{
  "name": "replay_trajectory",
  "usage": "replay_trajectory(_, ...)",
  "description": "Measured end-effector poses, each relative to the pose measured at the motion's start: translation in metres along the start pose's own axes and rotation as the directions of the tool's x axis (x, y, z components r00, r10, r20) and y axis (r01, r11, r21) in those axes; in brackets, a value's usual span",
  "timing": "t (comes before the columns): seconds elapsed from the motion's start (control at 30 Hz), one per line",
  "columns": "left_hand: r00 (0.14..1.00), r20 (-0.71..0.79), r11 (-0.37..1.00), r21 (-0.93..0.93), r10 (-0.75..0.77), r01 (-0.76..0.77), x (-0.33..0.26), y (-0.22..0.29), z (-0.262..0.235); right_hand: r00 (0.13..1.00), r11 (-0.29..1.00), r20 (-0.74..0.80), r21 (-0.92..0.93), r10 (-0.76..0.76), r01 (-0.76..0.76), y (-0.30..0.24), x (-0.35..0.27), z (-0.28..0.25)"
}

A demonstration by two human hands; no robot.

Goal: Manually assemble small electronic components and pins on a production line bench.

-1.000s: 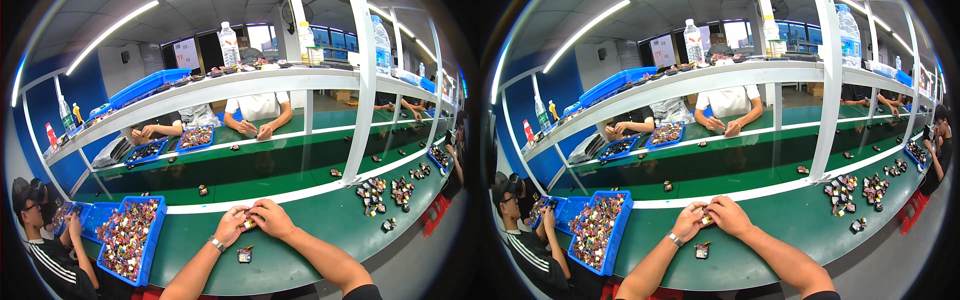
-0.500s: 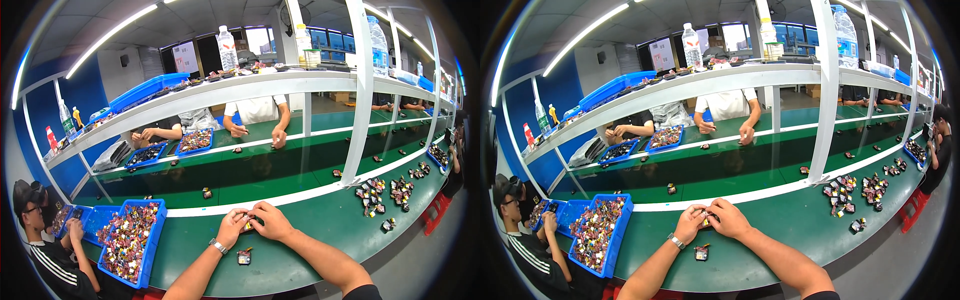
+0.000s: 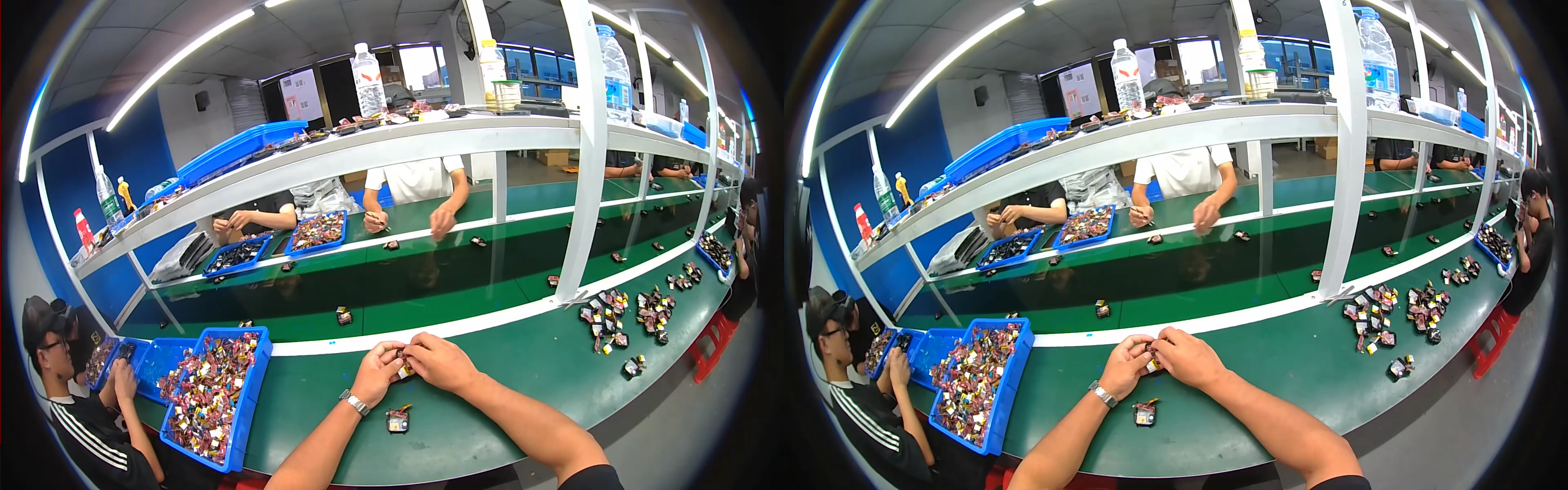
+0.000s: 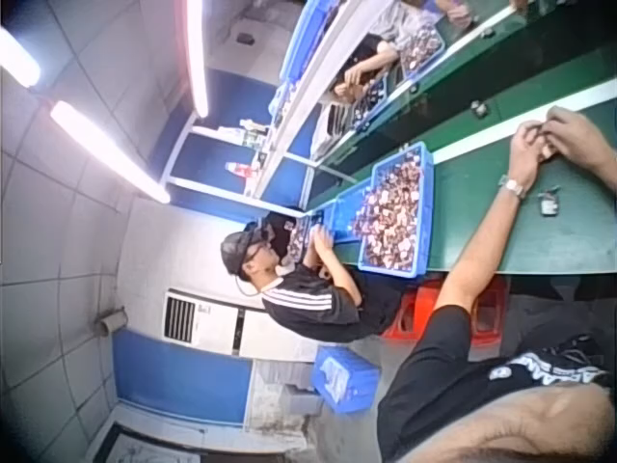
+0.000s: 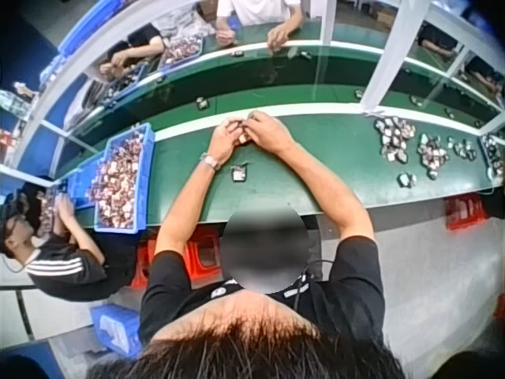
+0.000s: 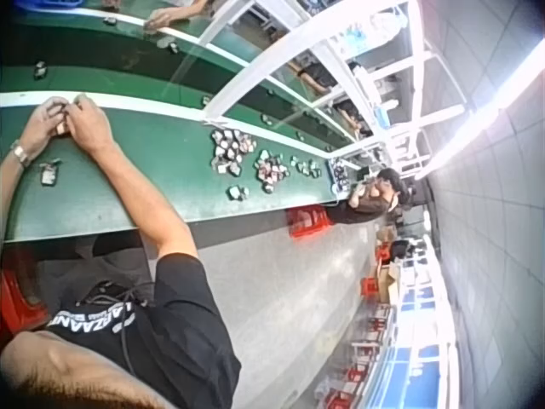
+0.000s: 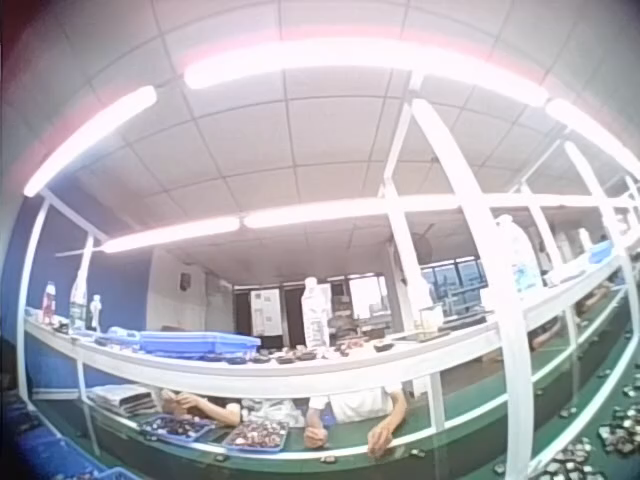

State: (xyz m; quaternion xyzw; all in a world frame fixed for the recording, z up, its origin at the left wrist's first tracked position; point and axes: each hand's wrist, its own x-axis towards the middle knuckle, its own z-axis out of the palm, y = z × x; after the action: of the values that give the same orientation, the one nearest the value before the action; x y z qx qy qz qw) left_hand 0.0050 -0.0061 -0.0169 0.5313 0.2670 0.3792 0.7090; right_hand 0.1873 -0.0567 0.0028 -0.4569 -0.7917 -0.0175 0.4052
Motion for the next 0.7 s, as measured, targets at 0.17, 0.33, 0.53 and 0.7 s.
replay_trajectory(0.17,1.0,-0.003,0.999,-0.037,-0.014,0.014,0.0,0.0021,0.0007,1.0,1.0,-0.028,0.009,-0.011,0.011,0.0012,0.0,0.0013)
replay_trajectory(0.33,1.0,0.008,0.999,-0.042,-0.009,0.009,0.0014,-0.0006,-0.0014,1.0,1.0,-0.025,-0.001,0.01,-0.01,-0.0028,0.0001,0.0012)
replay_trajectory(0.53,1.0,-0.008,0.999,-0.038,-0.001,0.001,-0.0005,0.0009,0.0015,0.998,0.999,-0.05,-0.023,0.034,-0.035,-0.0078,-0.0013,0.003)
replay_trajectory(0.7,1.0,-0.006,0.998,-0.053,-0.025,0.025,-0.0019,0.0026,0.0028,0.998,0.997,-0.049,-0.055,0.043,-0.046,-0.0078,-0.0003,0.0001)
